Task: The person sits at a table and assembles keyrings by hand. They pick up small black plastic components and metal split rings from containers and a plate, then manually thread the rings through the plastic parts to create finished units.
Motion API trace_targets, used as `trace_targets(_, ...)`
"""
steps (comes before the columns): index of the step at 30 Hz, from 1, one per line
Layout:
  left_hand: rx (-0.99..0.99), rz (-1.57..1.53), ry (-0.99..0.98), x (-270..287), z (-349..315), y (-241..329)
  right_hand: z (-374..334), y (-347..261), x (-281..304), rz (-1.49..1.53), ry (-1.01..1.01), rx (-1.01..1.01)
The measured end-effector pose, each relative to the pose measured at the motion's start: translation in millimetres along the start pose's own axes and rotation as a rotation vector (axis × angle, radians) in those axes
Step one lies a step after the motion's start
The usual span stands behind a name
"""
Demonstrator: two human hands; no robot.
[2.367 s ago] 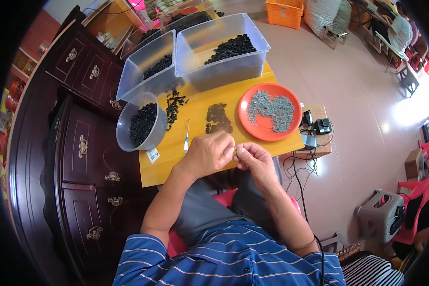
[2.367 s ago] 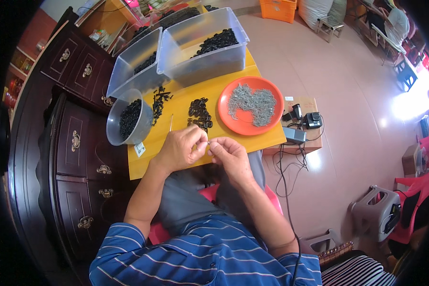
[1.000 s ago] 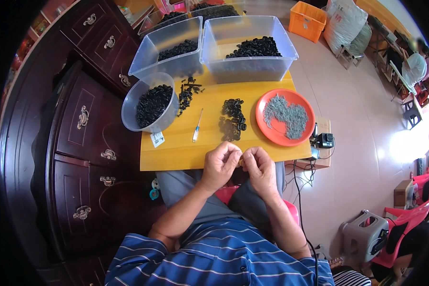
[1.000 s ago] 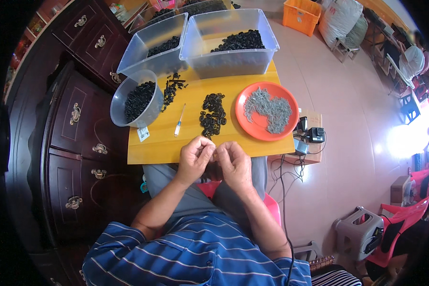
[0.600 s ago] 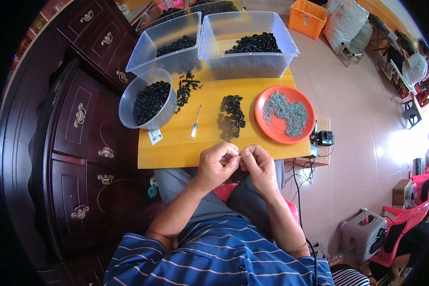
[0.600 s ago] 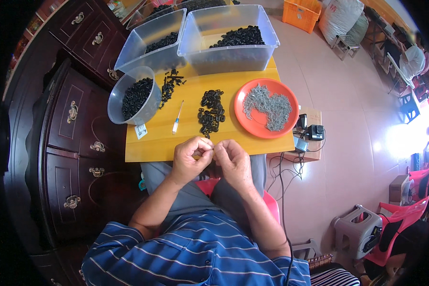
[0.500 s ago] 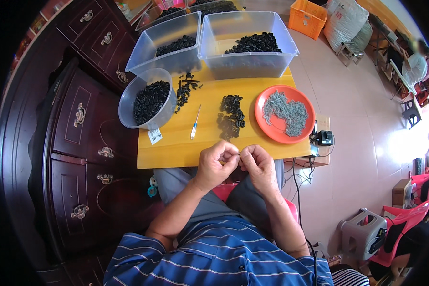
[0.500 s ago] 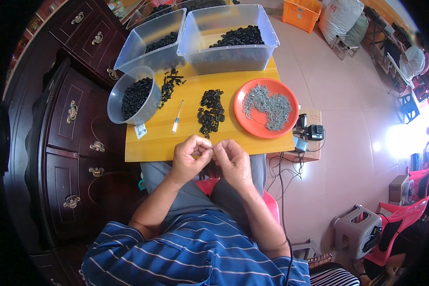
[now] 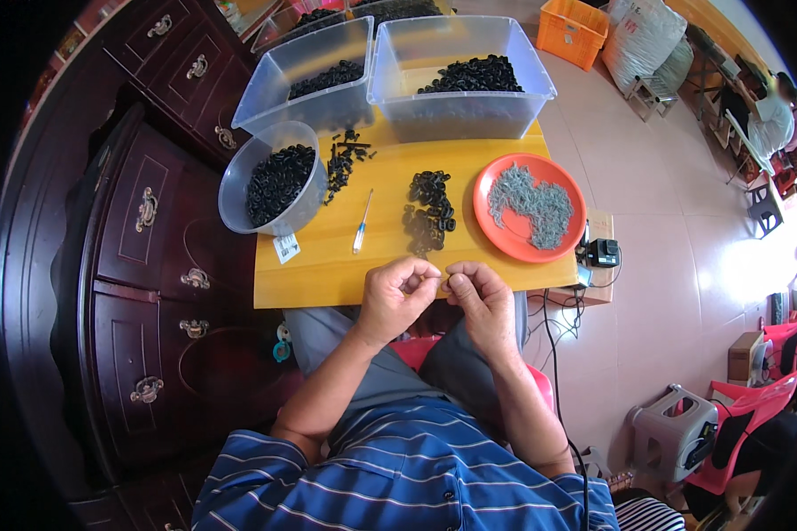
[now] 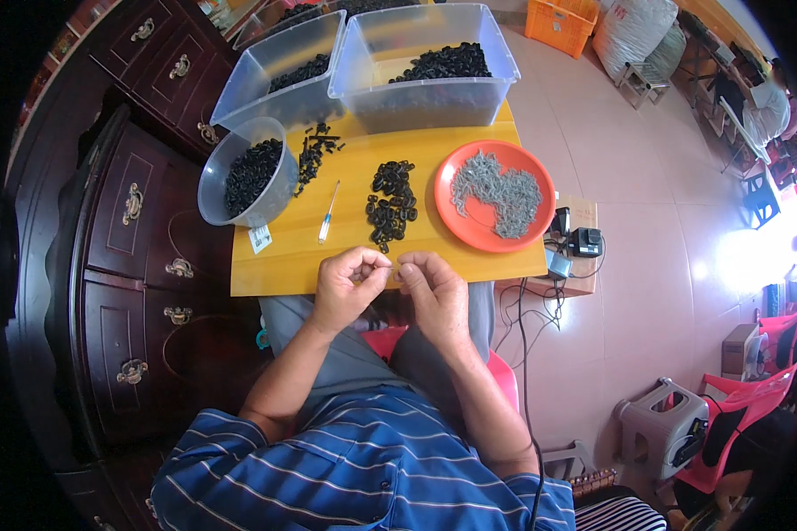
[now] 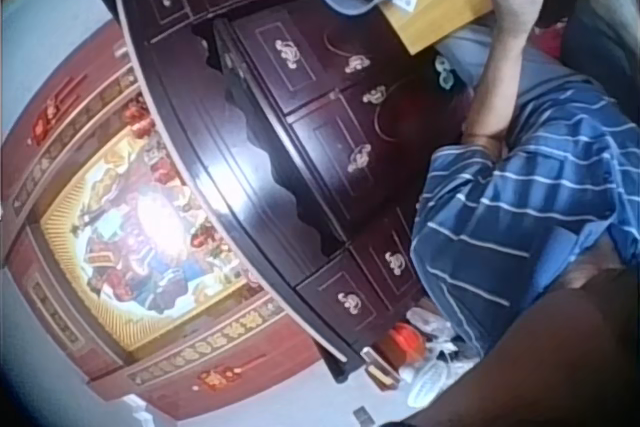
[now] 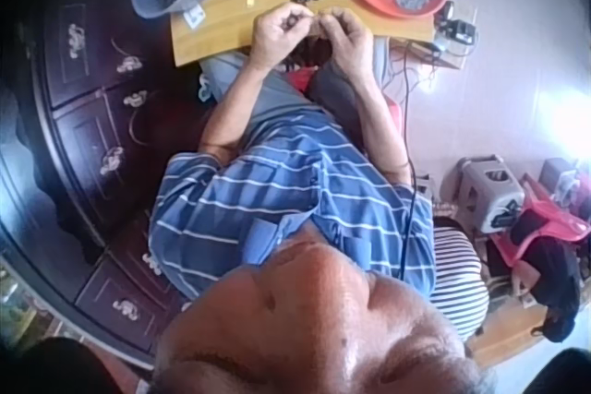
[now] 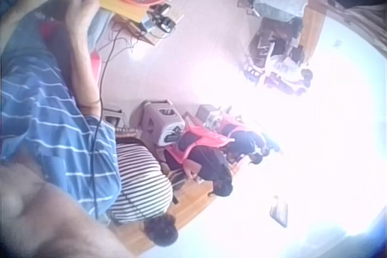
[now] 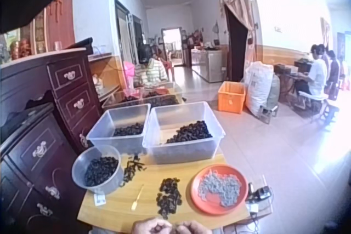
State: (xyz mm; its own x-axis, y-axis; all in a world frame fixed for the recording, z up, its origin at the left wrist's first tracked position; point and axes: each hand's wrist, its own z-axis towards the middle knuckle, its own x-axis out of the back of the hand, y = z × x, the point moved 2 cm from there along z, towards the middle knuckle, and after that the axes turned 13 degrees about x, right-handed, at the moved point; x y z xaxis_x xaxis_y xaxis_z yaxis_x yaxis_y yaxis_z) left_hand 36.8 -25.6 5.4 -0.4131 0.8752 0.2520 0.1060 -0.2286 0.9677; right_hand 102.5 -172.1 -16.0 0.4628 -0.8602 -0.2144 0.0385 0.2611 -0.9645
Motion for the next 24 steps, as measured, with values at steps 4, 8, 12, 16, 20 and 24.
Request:
trace_targets(4, -0.012, 0.048, 0.005, 0.3, 0.4, 1.2, -0.2, 2.1, 0.3, 0.037, 0.041, 0.015)
trace_targets(8, 0.013, 0.052, -0.009, 0.9, 0.2, 0.1, -0.1, 0.6, 2.1, 0.005, 0.023, 0.009)
trace_targets(12, 0.011, 0.04, -0.006, 0.9, 0.9, -1.2, -0.5, 0.9, 3.1, -0.027, -0.002, 0.01)
trace_targets(16, 0.003, 0.065, -0.005, 0.8, 1.4, -1.8, -1.0, -2.1, 2.3, -0.043, 0.002, 0.01)
trace_targets(20, -0.002, 0.056, 0.005, 0.3, 1.1, -3.5, -1.3, -2.1, 1.4, -0.039, 0.007, 0.021)
trace_targets(24, 0.002, 0.058, 0.014, 0.3, 0.6, -2.3, -1.6, 1.5, 2.6, -0.048, 0.0, 0.024)
